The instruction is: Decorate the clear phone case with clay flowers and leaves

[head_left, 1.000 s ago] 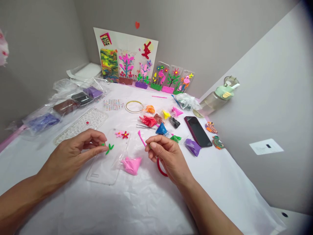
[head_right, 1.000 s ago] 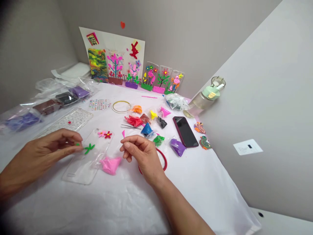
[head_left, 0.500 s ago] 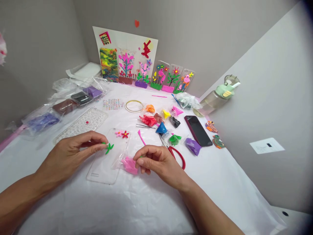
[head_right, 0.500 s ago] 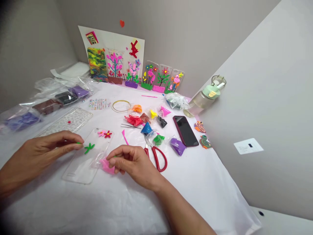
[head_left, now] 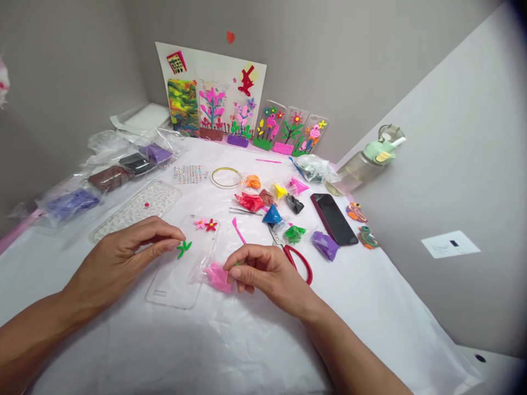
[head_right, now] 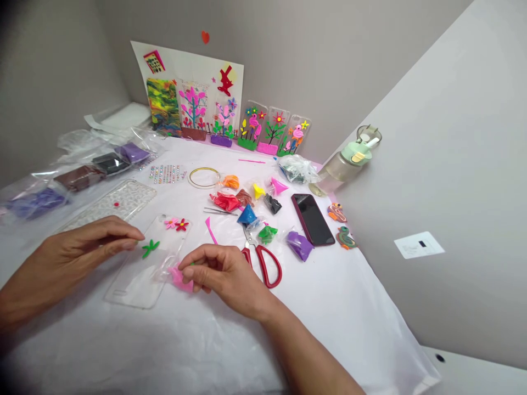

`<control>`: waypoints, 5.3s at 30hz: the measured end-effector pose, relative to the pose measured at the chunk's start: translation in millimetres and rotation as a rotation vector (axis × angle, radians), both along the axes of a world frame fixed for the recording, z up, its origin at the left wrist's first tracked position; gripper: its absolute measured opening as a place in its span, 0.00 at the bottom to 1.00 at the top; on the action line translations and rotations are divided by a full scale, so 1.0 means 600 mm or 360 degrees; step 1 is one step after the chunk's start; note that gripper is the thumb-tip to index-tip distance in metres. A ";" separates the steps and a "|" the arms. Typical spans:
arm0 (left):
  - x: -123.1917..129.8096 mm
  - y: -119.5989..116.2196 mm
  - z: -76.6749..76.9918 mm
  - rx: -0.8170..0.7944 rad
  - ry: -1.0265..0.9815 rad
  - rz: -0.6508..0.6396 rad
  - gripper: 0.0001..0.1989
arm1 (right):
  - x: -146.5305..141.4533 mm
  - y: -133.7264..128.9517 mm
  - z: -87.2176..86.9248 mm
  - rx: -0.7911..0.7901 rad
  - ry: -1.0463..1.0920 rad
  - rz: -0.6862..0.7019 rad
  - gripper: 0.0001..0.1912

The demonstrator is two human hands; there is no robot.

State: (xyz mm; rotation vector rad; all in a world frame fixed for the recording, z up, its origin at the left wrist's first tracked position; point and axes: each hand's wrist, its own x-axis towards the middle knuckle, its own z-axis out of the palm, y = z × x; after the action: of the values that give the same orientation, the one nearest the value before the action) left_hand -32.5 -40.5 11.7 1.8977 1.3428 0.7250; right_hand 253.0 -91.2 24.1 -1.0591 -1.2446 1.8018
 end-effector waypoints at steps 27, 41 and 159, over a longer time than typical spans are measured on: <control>-0.006 0.011 -0.042 0.0338 0.0077 -0.0120 0.27 | -0.001 0.001 -0.002 -0.0027 0.0020 -0.0015 0.20; -0.007 0.006 -0.025 0.0252 0.0136 -0.0133 0.27 | -0.001 0.001 -0.005 -0.0026 0.0034 -0.0006 0.19; 0.129 -0.017 -0.004 -0.0420 -0.1003 -0.0399 0.15 | 0.025 0.002 0.008 0.0234 -0.0221 -0.0372 0.21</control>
State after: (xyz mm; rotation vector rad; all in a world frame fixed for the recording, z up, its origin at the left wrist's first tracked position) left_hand 45.0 -50.6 9.2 1.4214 0.7460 0.8706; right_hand 267.8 -89.9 28.8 -1.2077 -1.2565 1.4598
